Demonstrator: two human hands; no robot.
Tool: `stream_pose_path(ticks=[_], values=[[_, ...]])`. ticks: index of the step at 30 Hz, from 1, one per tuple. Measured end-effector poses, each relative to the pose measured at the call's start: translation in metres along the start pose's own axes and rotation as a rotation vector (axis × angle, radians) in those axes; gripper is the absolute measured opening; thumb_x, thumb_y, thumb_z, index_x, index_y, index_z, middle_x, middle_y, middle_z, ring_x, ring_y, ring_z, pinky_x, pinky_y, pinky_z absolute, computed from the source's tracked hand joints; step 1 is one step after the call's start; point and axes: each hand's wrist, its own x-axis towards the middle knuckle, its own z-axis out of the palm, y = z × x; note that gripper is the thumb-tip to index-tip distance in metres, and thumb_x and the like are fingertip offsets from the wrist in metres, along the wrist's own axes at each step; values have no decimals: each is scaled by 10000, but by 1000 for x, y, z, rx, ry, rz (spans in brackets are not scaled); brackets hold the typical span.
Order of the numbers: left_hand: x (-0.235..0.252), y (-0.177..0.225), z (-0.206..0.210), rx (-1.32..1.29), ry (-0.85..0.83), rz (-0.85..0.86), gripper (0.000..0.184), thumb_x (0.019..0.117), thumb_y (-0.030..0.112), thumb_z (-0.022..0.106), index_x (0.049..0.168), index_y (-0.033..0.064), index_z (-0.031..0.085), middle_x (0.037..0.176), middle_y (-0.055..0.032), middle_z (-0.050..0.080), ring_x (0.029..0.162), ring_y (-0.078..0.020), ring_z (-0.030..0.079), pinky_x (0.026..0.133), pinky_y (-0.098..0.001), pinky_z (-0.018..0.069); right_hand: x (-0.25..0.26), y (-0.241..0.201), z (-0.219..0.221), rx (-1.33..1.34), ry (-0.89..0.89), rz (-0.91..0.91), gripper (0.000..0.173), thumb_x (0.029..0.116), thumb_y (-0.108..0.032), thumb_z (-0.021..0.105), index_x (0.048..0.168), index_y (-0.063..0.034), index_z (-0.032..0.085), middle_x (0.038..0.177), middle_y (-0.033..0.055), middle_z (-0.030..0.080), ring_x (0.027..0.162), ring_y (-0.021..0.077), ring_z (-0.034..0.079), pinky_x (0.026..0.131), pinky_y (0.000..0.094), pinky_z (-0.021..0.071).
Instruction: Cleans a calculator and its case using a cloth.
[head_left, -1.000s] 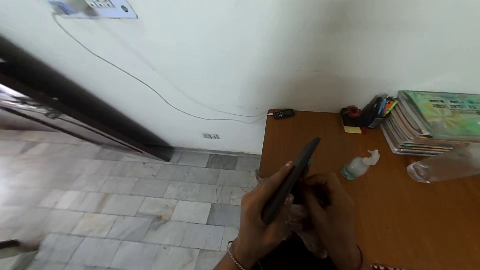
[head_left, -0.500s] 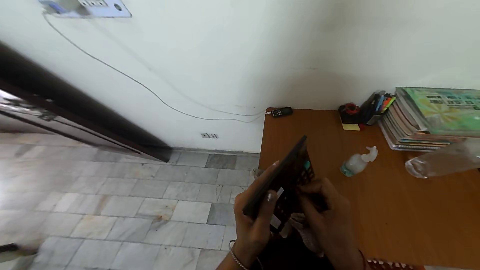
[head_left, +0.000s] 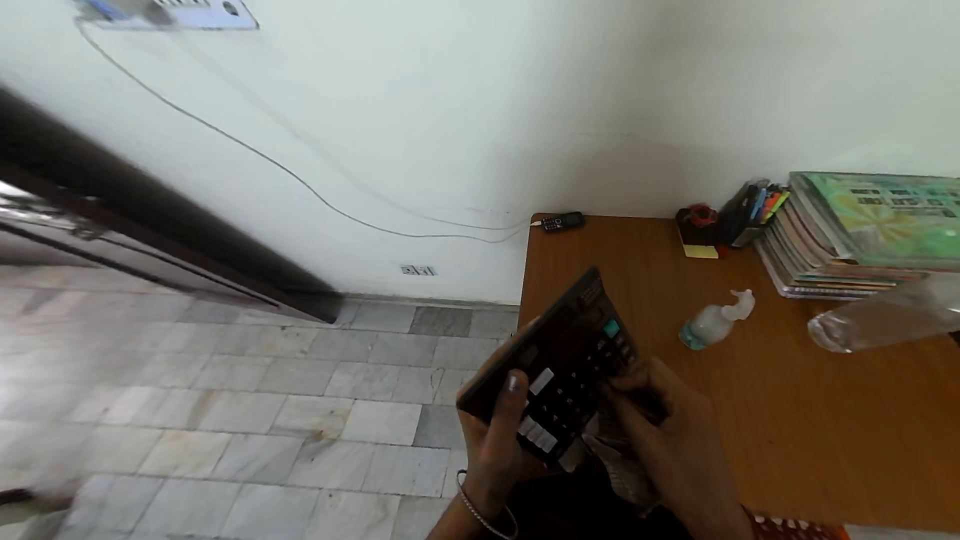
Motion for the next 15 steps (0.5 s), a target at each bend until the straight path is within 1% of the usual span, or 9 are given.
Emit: stream_pose_path(ticks=[2, 3, 4, 6, 8, 9, 11, 13, 15], values=[[5, 8, 1, -15, 108, -82, 135, 940, 390, 671, 1026, 333, 757, 933, 132, 765, 864, 23, 714, 791, -185, 599, -5, 5, 0, -56, -13, 6, 69, 837, -57, 669, 878, -15, 705, 773, 47, 691, 666, -1, 631, 613, 124, 511], [9, 12, 2, -29, 153, -143, 100, 946, 362, 665, 999, 304, 727, 900, 111, 764, 834, 5, 720, 765, -202, 609, -8, 7, 0, -81, -17, 3, 74, 822, -41, 665, 875, -7, 704, 773, 61, 695, 668, 20, 641, 613, 142, 520], [13, 16, 3, -42, 180, -211, 100, 969, 305, 604, 989, 263, 692, 875, 84, 762, 807, -14, 725, 739, -221, 617, -11, 8, -1, -96, -24, 7, 77, 812, -35, 666, 874, -8, 702, 778, 62, 698, 680, 23, 650, 624, 145, 528], [20, 22, 5, -67, 199, -318, 181, 993, 240, 495, 997, 213, 674, 841, 45, 761, 762, -41, 731, 702, -242, 625, -14, 3, -7, -97, -30, 45, 78, 818, -32, 675, 886, -3, 701, 790, 58, 699, 692, 13, 645, 640, 136, 524], [23, 27, 7, -106, 202, -405, 277, 1021, 213, 384, 1000, 185, 658, 825, 17, 762, 744, -65, 738, 687, -257, 630, -14, -8, -20, -94, -35, 89, 84, 842, -43, 681, 908, 5, 698, 825, 48, 700, 723, -11, 640, 667, 124, 528], [24, 29, 8, -118, 203, -433, 307, 1030, 211, 349, 999, 182, 652, 822, 13, 761, 744, -66, 739, 685, -256, 630, -13, -15, -28, -99, -37, 110, 91, 849, -42, 685, 919, 15, 696, 832, 52, 699, 732, -16, 636, 675, 123, 524], [25, 29, 7, -136, 195, -446, 319, 1026, 207, 345, 991, 178, 661, 826, 3, 762, 750, -68, 740, 687, -259, 630, -12, -29, -42, -133, -32, 135, 102, 855, -45, 693, 927, 28, 691, 817, 66, 701, 714, -13, 632, 659, 128, 516], [25, 28, 5, -132, 178, -425, 313, 1027, 200, 361, 979, 187, 670, 826, 9, 764, 747, -62, 739, 687, -253, 630, -13, -38, -51, -146, -4, 120, 99, 851, -34, 694, 917, 38, 680, 803, 66, 702, 708, -35, 627, 656, 110, 510], [24, 26, 0, -106, 145, -362, 261, 1020, 199, 429, 980, 214, 686, 840, 32, 766, 762, -46, 736, 708, -240, 625, -13, -44, -55, -139, 21, 90, 98, 853, -15, 694, 914, 54, 662, 807, 55, 696, 715, -68, 612, 667, 85, 500]])
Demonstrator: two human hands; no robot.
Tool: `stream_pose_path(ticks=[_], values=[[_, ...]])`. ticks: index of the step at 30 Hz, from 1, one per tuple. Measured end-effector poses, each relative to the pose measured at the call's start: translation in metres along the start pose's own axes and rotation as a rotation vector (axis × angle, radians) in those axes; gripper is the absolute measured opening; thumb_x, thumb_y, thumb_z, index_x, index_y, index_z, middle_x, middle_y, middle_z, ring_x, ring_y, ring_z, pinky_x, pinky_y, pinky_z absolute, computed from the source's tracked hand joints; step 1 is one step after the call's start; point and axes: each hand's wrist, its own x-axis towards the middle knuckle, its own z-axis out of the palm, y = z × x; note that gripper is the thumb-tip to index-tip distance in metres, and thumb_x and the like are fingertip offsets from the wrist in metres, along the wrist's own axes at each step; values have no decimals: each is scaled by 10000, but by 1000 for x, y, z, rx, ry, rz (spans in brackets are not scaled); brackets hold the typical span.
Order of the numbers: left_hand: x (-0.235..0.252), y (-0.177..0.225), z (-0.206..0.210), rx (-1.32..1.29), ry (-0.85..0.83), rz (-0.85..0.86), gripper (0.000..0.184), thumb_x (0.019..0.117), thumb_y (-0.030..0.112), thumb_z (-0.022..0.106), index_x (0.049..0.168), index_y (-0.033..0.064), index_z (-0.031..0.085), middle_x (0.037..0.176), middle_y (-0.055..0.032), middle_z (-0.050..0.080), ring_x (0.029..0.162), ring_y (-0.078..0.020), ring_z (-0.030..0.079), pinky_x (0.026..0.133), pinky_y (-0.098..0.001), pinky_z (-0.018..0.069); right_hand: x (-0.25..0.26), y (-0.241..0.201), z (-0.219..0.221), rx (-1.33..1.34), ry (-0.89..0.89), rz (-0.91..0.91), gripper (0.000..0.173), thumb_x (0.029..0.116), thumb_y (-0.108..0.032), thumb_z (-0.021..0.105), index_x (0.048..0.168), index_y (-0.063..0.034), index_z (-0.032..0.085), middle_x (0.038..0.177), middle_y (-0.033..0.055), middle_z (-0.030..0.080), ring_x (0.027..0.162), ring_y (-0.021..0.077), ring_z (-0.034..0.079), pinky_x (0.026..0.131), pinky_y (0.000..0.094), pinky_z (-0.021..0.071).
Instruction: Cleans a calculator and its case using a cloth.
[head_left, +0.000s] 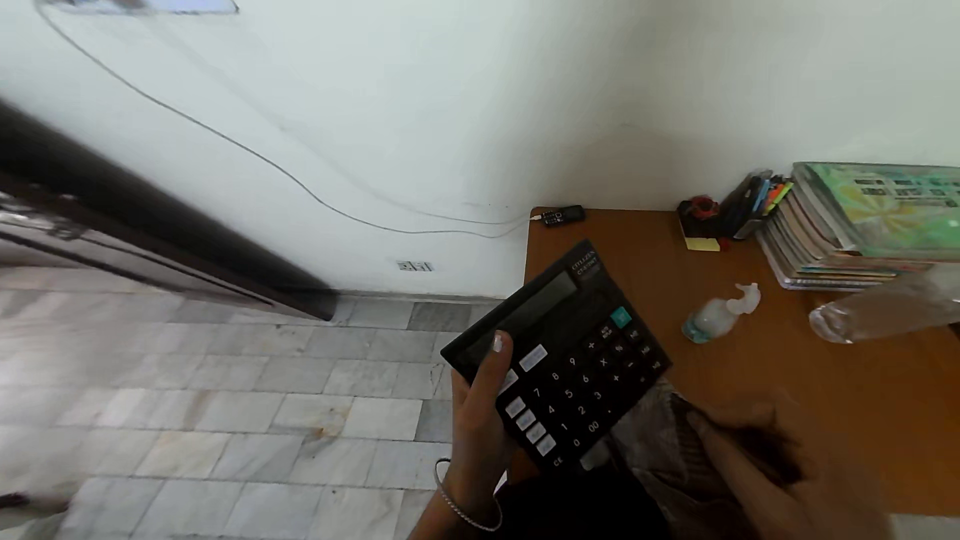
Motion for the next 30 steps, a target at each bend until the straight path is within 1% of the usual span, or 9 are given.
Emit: stream_pose_path(ticks=[4, 8, 11, 15, 18, 22, 26, 28, 30], values=[[-3, -5, -8, 109, -120, 176, 108, 954, 316, 646, 1002, 336, 741, 901, 137, 759, 834, 35, 709, 766, -171, 593, 4, -5, 8, 6, 66, -157, 84, 848, -5, 702, 906, 40, 660, 829, 44, 693, 772, -97, 611, 719, 48, 495], [-3, -7, -10, 176, -353, 309, 245, 1020, 348, 564, 1201, 370, 729, 1059, 198, 741, 952, 82, 679, 855, -133, 561, 16, -6, 26, -50, 98, -364, 55, 879, -44, 685, 905, -13, 647, 822, 69, 674, 802, -42, 620, 751, 44, 476], [-5, -6, -11, 186, -382, 333, 258, 1027, 337, 556, 1222, 355, 723, 1076, 192, 740, 965, 83, 675, 866, -131, 556, 27, 3, 33, -103, 106, -453, 63, 903, -95, 663, 888, -38, 640, 798, 67, 657, 752, -4, 609, 698, 55, 466], [-6, -5, -11, 215, -410, 369, 284, 1043, 329, 535, 1273, 332, 702, 1120, 188, 731, 998, 82, 667, 887, -130, 548, 31, 7, 35, -62, 57, -459, 62, 901, -103, 667, 892, -44, 651, 801, 55, 661, 757, -22, 611, 705, 48, 470], [-7, -7, -10, 253, -450, 393, 304, 1054, 335, 517, 1308, 315, 685, 1144, 191, 723, 1008, 89, 659, 887, -122, 542, 31, 10, 38, -56, 62, -454, 57, 887, -99, 665, 874, -44, 662, 768, 41, 649, 700, -31, 585, 663, 43, 458], [-9, -10, -5, 277, -459, 396, 300, 1056, 319, 515, 1301, 310, 688, 1164, 184, 719, 1019, 82, 658, 894, -127, 541, 32, 19, 40, -134, 91, -455, 83, 888, -117, 650, 841, -51, 665, 731, 47, 637, 642, 4, 581, 606, 75, 461], [-13, -19, 4, 317, -371, 356, 287, 1027, 303, 550, 1265, 351, 702, 1092, 197, 729, 956, 81, 671, 840, -129, 557, 31, 33, 47, -227, 132, -490, 89, 883, -103, 632, 832, -44, 674, 712, 61, 632, 606, 67, 591, 568, 131, 477], [-17, -24, 8, 313, -274, 276, 246, 994, 294, 585, 1177, 370, 732, 1007, 201, 739, 896, 75, 681, 802, -136, 567, 31, 41, 49, -253, 137, -494, 86, 870, -97, 632, 826, -40, 681, 719, 65, 648, 614, 84, 613, 570, 151, 493], [-22, -29, 13, 269, -155, 162, 195, 963, 219, 593, 1033, 326, 740, 907, 156, 751, 820, 40, 700, 759, -165, 586, 29, 50, 48, -259, 118, -479, 86, 865, -89, 632, 832, -33, 688, 724, 70, 654, 605, 103, 630, 555, 175, 509]])
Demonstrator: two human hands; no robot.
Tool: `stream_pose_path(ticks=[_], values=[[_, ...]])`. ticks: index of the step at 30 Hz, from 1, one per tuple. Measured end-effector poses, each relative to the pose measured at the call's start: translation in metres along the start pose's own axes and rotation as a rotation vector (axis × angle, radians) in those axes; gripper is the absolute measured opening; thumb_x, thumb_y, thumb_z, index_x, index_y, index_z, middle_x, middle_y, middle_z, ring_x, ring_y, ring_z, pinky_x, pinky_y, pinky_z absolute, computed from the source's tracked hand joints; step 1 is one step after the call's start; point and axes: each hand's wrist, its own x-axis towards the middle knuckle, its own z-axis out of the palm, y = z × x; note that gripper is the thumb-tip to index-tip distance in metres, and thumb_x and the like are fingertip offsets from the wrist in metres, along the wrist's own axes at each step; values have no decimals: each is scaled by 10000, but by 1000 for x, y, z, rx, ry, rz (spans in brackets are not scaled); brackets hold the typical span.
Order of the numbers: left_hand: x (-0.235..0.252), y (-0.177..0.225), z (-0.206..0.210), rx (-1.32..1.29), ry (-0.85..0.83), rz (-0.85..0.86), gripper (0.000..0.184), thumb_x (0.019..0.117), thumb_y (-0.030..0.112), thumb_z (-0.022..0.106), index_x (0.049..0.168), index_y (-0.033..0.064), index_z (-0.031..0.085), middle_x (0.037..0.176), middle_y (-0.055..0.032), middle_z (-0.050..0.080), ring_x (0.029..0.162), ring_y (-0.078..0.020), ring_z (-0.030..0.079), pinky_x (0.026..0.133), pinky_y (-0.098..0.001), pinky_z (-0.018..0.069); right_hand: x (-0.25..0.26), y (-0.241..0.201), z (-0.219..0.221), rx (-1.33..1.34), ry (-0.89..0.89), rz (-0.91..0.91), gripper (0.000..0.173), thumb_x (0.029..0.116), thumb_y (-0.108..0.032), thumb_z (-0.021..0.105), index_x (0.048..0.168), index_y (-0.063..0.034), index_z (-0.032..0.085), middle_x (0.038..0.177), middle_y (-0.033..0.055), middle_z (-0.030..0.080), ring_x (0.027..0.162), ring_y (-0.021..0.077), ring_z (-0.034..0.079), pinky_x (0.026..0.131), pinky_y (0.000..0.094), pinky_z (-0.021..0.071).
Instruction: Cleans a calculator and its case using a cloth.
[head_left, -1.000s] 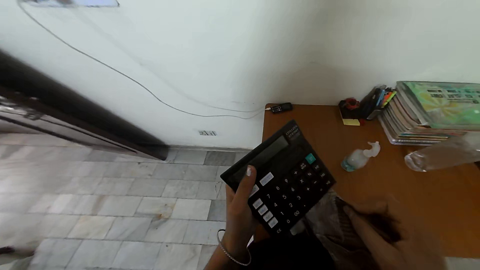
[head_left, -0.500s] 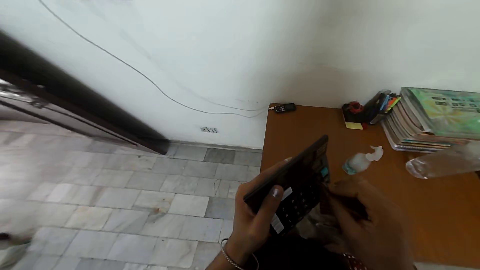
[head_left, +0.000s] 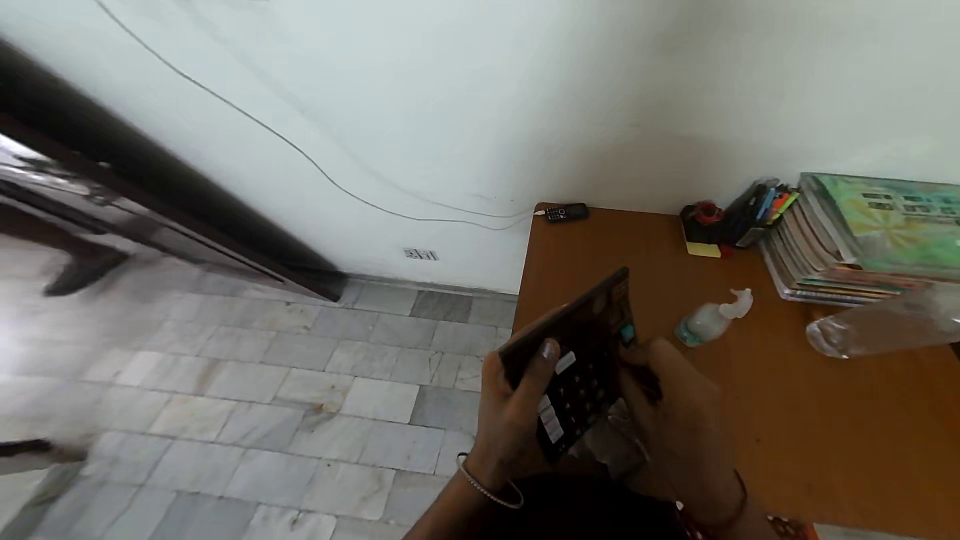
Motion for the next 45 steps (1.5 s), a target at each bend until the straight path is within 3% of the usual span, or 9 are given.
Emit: stream_pose_path(ticks=[4, 9, 12, 15, 19, 21, 26, 40, 45], values=[[-7, -8, 14, -33, 147, -139, 185, 932, 149, 534, 923, 238, 696, 804, 101, 743, 734, 5, 704, 701, -198, 599, -14, 13, -7, 24, -53, 39, 85, 834, -66, 646, 841, -12, 711, 736, 91, 682, 596, 144, 664, 541, 229, 544], [-15, -12, 36, -38, 210, -335, 190, 972, 109, 440, 1040, 131, 616, 825, 64, 731, 751, -28, 709, 713, -229, 607, -36, 34, -30, 48, -144, 87, 82, 825, -54, 650, 844, -3, 711, 739, 107, 690, 610, 190, 687, 541, 294, 562], [-14, -16, 46, -72, 270, -354, 221, 1028, 129, 383, 1080, 109, 596, 799, 43, 730, 711, -46, 713, 666, -233, 614, -50, 49, -49, 66, -246, 133, 71, 802, -42, 668, 856, -4, 696, 743, 112, 692, 609, 218, 691, 529, 352, 569], [-17, -16, 54, -103, 295, -367, 225, 1056, 151, 365, 1105, 119, 583, 806, 32, 731, 704, -54, 714, 654, -232, 612, -52, 60, -75, 143, -294, 257, 92, 846, -49, 675, 914, 7, 703, 795, 123, 712, 676, 218, 702, 599, 363, 580], [-31, -17, 67, -35, 242, -340, 184, 1018, 142, 421, 1127, 121, 569, 835, 60, 728, 740, -35, 712, 690, -229, 610, -29, 66, -98, 190, -129, 271, 106, 865, -133, 678, 928, -48, 688, 777, 26, 689, 668, 39, 643, 605, 167, 522], [-40, -18, 75, -9, 221, -309, 184, 982, 114, 435, 1122, 123, 553, 846, 77, 724, 756, -23, 709, 708, -223, 609, -19, 65, -99, 189, -106, 232, 103, 850, -114, 695, 932, -52, 685, 761, 28, 681, 653, 53, 641, 588, 190, 519], [-58, -21, 83, 4, 157, -171, 203, 953, 141, 492, 1001, 222, 672, 845, 94, 752, 763, -3, 711, 721, -211, 605, -19, 72, -91, 188, -218, 164, 72, 850, -52, 717, 914, -30, 691, 753, 63, 663, 631, 150, 647, 557, 311, 537], [-58, -27, 94, 12, 143, -204, 237, 940, 112, 466, 965, 200, 685, 811, 78, 750, 730, -10, 711, 701, -213, 608, -48, 86, -86, 10, -116, -40, 67, 841, -54, 656, 831, -10, 706, 751, 110, 696, 621, 202, 697, 528, 301, 562], [-50, -31, 90, 18, 104, -226, 234, 938, 108, 456, 946, 177, 679, 799, 69, 746, 725, -18, 711, 702, -216, 607, -51, 83, -78, -52, -93, -25, 80, 829, -39, 643, 831, 5, 710, 769, 129, 702, 602, 215, 694, 504, 311, 559]])
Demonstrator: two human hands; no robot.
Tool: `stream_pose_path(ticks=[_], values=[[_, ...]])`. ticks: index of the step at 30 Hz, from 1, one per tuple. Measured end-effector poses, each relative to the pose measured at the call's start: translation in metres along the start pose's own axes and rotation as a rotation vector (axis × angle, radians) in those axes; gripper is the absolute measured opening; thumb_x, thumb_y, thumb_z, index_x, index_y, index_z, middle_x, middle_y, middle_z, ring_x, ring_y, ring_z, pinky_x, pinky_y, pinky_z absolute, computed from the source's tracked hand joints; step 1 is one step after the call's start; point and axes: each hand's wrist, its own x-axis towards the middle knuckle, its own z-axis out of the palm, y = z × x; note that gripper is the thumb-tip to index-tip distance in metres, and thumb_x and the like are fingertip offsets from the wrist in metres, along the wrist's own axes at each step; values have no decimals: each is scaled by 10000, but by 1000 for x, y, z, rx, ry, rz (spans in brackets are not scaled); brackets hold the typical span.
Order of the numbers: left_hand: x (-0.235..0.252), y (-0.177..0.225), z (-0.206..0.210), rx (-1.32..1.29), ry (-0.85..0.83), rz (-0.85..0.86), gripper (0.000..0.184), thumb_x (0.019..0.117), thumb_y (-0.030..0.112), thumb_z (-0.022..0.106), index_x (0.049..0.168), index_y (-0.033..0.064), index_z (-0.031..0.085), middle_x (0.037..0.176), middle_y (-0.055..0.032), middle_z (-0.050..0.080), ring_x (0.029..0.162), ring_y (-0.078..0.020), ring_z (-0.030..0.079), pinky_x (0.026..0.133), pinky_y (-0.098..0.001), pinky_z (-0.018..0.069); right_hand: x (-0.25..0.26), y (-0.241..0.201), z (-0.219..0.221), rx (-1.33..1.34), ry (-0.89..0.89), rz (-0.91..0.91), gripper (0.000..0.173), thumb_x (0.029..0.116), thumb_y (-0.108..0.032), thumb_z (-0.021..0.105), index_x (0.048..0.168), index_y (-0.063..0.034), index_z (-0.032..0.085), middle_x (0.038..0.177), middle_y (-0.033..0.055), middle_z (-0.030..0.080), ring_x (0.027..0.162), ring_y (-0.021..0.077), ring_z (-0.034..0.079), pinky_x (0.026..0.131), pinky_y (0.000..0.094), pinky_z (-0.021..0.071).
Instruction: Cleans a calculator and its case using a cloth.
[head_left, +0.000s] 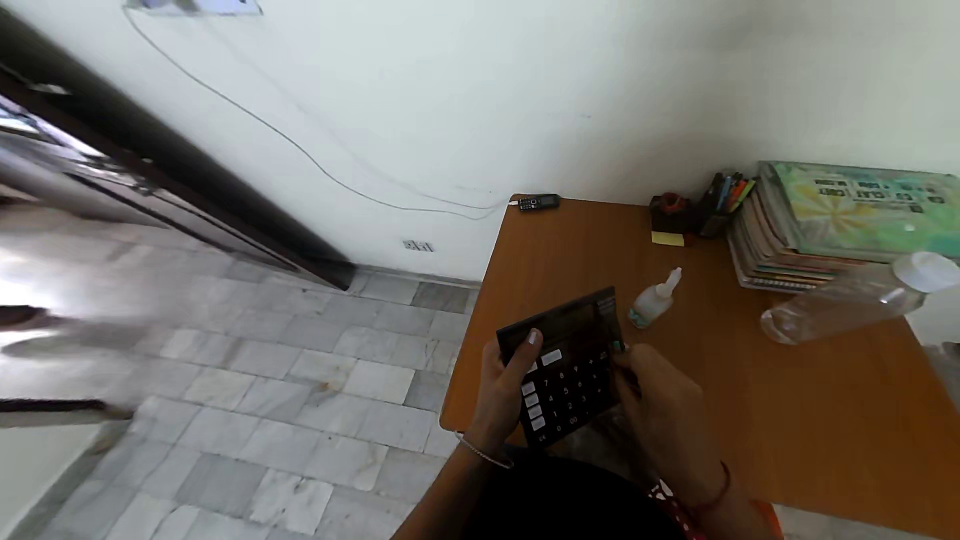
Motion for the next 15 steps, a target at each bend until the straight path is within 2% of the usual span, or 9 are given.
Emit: stream_pose_path(ticks=[3, 6, 10, 13, 15], values=[[4, 1, -2, 31, -11, 14, 209, 927, 107, 469, 957, 175, 665, 806, 89, 738, 739, -4, 704, 712, -209, 601, 0, -6, 6, -24, 28, 36, 86, 832, -37, 645, 842, 18, 710, 789, 149, 712, 590, 229, 693, 491, 317, 554], [9, 0, -6, 58, -18, 41, 213, 927, 102, 471, 944, 176, 670, 805, 102, 734, 744, 5, 701, 718, -204, 599, -1, -9, 15, -40, 85, 46, 85, 824, -40, 646, 832, 18, 709, 724, 136, 674, 574, 226, 669, 492, 303, 537], [15, 1, -11, 62, 16, 70, 226, 923, 105, 476, 925, 197, 683, 794, 113, 731, 736, 14, 695, 708, -194, 592, -1, -11, 28, -37, 129, 31, 94, 828, -46, 645, 825, 18, 714, 705, 139, 666, 569, 219, 661, 503, 281, 532], [26, 6, -14, 13, 98, 54, 207, 959, 126, 478, 992, 176, 677, 829, 91, 736, 754, -7, 700, 715, -213, 598, -7, -9, 37, 13, 73, 20, 94, 841, -58, 642, 831, 12, 704, 718, 128, 666, 565, 204, 660, 492, 284, 538], [33, 14, -15, -23, 139, 0, 182, 1009, 156, 448, 1081, 154, 615, 864, 79, 725, 771, -22, 703, 716, -225, 604, -12, -9, 38, 52, 18, 47, 80, 833, -50, 644, 832, 12, 694, 728, 127, 666, 576, 211, 665, 499, 303, 547]])
